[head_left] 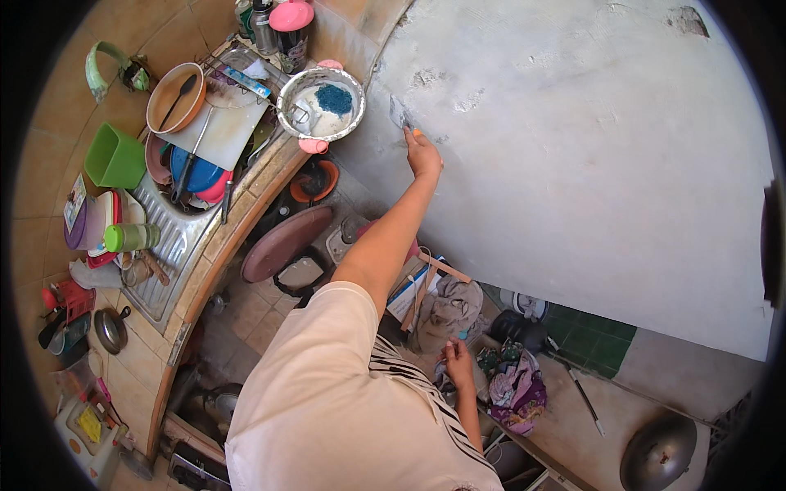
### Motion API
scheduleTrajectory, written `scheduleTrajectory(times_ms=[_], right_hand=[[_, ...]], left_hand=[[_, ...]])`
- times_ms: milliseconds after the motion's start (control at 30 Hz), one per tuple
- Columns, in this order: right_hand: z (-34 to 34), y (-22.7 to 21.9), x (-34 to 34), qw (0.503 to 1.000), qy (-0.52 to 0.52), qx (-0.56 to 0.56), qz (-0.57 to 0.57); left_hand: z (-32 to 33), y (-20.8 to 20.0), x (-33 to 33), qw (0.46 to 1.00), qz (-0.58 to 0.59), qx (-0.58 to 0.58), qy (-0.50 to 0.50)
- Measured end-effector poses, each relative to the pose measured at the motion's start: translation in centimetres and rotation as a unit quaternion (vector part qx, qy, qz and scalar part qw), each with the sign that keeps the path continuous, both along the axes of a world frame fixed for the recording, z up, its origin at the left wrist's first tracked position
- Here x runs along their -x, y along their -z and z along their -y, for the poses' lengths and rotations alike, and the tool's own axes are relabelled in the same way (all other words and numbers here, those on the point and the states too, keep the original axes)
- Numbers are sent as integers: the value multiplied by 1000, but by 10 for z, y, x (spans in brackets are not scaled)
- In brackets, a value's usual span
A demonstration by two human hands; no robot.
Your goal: The person applies a white substance to a wall using a brush and then scrapes and smooths the wall surface using a metal putty knife.
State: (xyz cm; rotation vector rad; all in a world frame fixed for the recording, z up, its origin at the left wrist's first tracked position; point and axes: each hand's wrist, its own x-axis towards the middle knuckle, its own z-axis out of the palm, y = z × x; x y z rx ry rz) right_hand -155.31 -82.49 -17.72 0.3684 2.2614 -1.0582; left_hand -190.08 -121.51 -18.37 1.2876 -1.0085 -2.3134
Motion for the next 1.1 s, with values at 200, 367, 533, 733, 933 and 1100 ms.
scheduleTrajectory(times_ms=[200,367,533,733,933,1100], right_hand=[[-7,14,-12,999,-26,-14,30],[10,-2,3,1000,12,4,14],[13,2,-1,999,-37,-30,23],[11,5,-6,1000,14,-6,9],[14,18,-9,998,-49,-35,1],[25,20,-4,999,-42,-19,-15]], left_hand=[[-40,-35,-30,993,-13,46,105],[2,-25,-12,999,6,9,41],[-7,-30,-16,991,-13,116,68],[3,-52,-40,990,-12,116,84],[-23,-89,-72,912,-77,385,117],[-6,-109,-62,897,-80,424,101]])
